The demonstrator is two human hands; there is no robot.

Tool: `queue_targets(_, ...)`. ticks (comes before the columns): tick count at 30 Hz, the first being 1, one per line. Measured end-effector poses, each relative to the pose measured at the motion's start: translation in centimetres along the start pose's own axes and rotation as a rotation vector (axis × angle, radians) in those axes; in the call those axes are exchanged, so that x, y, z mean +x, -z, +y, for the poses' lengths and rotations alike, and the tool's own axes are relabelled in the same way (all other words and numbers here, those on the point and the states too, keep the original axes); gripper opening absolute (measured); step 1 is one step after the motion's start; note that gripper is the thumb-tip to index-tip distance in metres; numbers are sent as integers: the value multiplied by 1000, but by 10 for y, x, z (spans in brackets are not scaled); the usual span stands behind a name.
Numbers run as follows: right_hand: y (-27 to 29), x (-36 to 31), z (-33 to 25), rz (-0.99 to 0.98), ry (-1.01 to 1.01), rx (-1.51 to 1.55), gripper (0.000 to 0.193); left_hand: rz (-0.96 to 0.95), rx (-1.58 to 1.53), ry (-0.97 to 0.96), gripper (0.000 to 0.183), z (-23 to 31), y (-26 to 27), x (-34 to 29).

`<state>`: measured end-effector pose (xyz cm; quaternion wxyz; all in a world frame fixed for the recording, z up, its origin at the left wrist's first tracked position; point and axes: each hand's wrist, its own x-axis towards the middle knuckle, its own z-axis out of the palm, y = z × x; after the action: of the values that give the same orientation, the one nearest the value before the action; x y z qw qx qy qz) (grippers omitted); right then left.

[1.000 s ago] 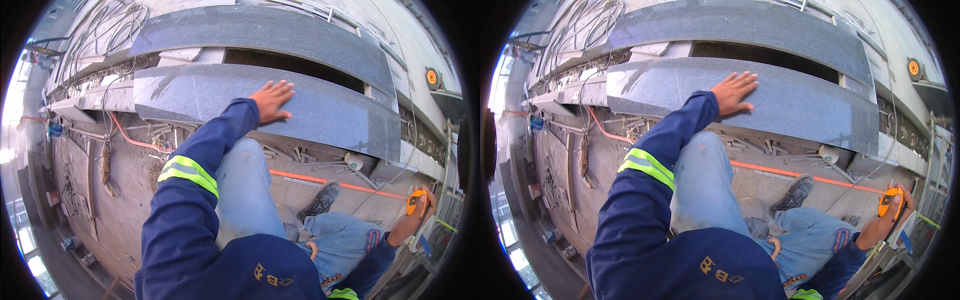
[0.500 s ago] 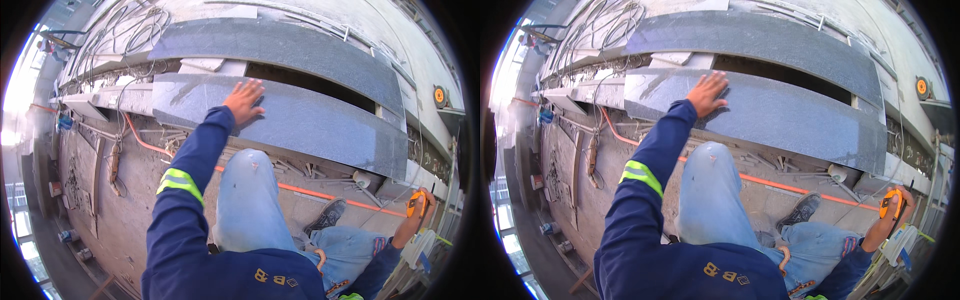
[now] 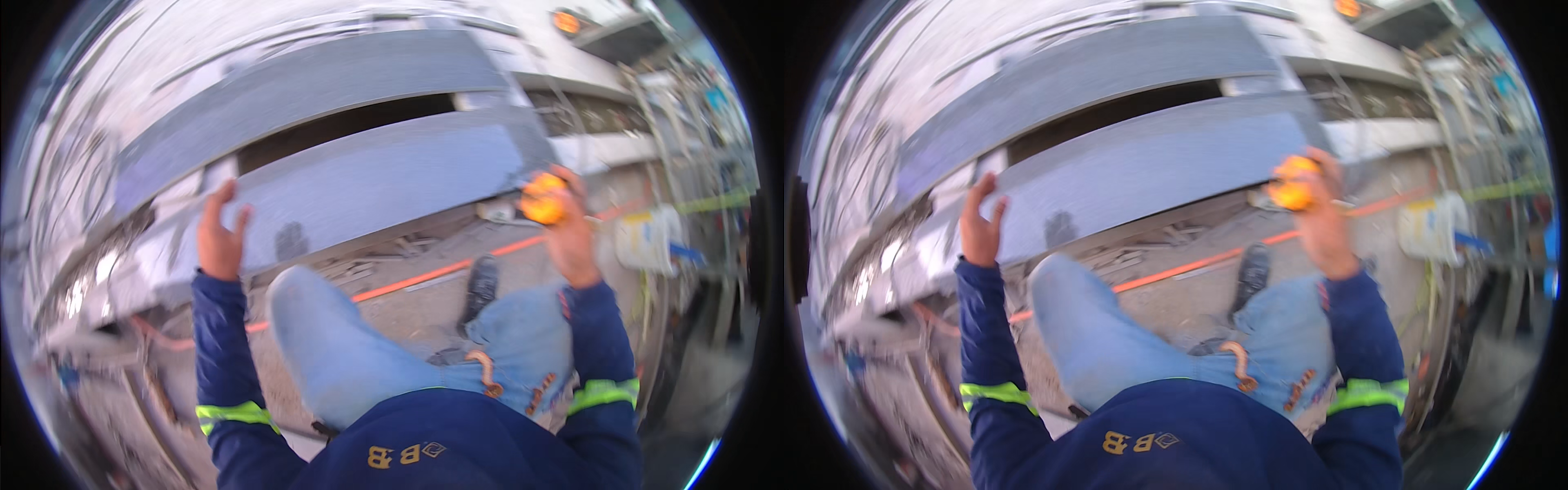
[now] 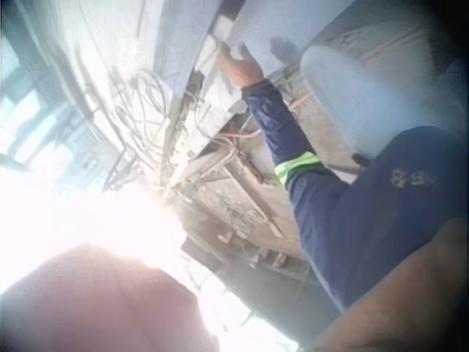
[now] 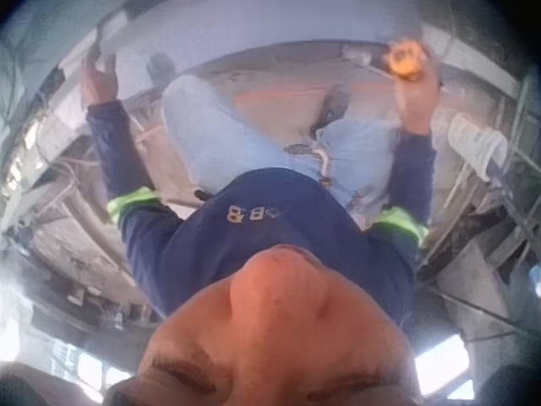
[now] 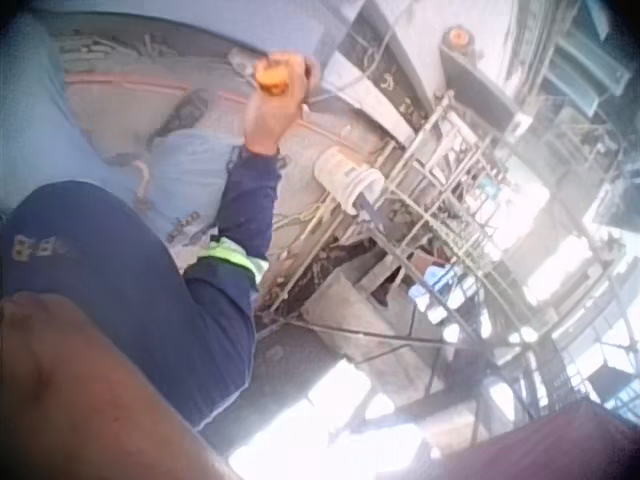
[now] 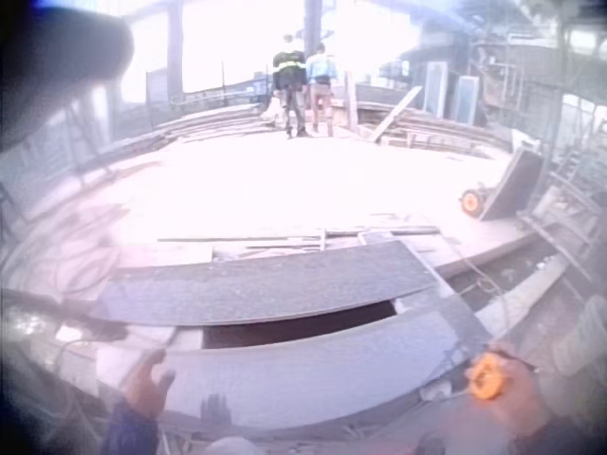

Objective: The person measures a large stone slab with a tape measure and marks it with a pencil. They then apply masking tape to the slab and continue measuring and marking along the tape.

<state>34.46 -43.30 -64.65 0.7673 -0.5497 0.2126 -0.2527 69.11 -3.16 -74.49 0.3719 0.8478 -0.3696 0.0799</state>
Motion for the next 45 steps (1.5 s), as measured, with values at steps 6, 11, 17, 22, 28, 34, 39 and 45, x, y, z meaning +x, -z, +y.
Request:
queue_targets(6, -66, 8, 19, -195, 206, -434, 47, -558, -1280, 93, 110, 241, -155, 4)
queue_targets(11, -78, 15, 35, -293, 745, -1081, 40, -355, -1354, 249, 100, 239, -165, 3)
queue_targets(17, -66, 63, 73, -394, -143, -521, 31, -175, -603, 59, 70, 190, -158, 23)
queue_targets(22, -63, 79, 105, -540, 22, -502, 28, -282, -688, 92, 67, 172, -153, 17)
queue_targets(28, -47, 74, 111, -592, -316, -159, 25, -326, -449, -207, 50, 166, -153, 11)
queue_targets(34, -40, 63, 120, -698, -345, -166, 26, -364, -516, -295, 49, 179, -152, -3)
queue_targets(39, -40, 79, 104, -668, -385, -168, 25, -348, -585, -228, 46, 178, -156, -12)
queue_targets(45, -50, 86, 89, -679, 161, -599, 25, -441, -1177, 480, 36, 158, -160, -12)
